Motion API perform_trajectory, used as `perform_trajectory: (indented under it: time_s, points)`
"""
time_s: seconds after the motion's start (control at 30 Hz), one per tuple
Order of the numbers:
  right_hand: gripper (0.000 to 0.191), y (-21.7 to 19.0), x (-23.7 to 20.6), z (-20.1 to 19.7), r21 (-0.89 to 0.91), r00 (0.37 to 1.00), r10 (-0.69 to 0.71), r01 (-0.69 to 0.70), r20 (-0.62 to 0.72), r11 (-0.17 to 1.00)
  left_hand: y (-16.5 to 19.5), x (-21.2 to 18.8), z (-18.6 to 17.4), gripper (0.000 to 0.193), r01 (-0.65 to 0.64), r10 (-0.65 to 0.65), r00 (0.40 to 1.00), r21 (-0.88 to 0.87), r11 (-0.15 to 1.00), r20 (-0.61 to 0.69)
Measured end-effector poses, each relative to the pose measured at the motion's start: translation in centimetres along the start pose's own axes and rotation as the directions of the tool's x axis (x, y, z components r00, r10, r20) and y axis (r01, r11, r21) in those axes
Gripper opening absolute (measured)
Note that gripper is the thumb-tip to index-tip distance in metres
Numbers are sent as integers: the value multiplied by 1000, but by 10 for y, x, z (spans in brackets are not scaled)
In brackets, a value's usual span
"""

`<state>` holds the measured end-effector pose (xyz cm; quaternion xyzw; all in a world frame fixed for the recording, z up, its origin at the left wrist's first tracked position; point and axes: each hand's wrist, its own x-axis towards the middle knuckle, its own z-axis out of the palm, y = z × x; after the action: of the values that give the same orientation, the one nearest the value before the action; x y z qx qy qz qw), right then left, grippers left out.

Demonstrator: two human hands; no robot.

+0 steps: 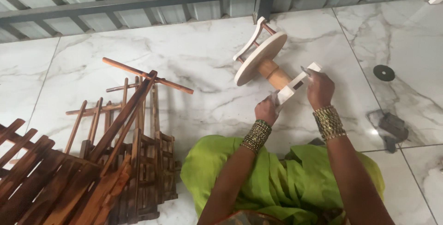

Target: The person sits on the floor and sands wooden furniture components, first a small stool-like piece with a white sanding block, then a curved wooden part and a round tabletop piece, rubbing the surfaces repeatedly and repositioning the parts to sand different sides.

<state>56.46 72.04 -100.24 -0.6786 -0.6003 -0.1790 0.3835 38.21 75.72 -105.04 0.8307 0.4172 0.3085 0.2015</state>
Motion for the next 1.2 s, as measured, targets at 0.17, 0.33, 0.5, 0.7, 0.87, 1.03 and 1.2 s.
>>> perform_trajectory:
  time_s: [0.17, 0.33, 0.5, 0.7, 0.87, 1.03, 1.2]
  points:
    - [14, -8, -10, 11, 46, 995, -95, 94, 29, 995, -5, 0, 7, 69, -4, 4, 1000, 33, 999, 10]
    - [22, 26, 6, -14, 166, 943, 99, -158, 317, 973, -5, 1, 8, 68, 6, -6, 1000, -20, 1000, 13]
    - [25, 19, 12, 5, 10, 998, -45, 45, 45, 999, -6, 0, 8, 71, -11, 11, 1000, 4, 1000, -5]
    - [19, 14, -14, 8, 133, 904, 152, -221, 399, 966, -10, 2, 11, 71, -1, 0, 1000, 30, 1000, 29]
    - [16, 21, -18, 5, 235, 975, 75, -124, 209, 964, -12, 0, 14, 72, -18, 18, 1000, 15, 1000, -14]
    - [16, 10, -35, 9, 299, 955, 79, -167, 285, 940, -14, 2, 13, 68, 7, -7, 1000, -61, 998, -9]
    - [13, 27, -17, 4, 222, 978, 157, -184, 134, 958, -11, 4, 9, 70, -27, 27, 999, -10, 1000, -34]
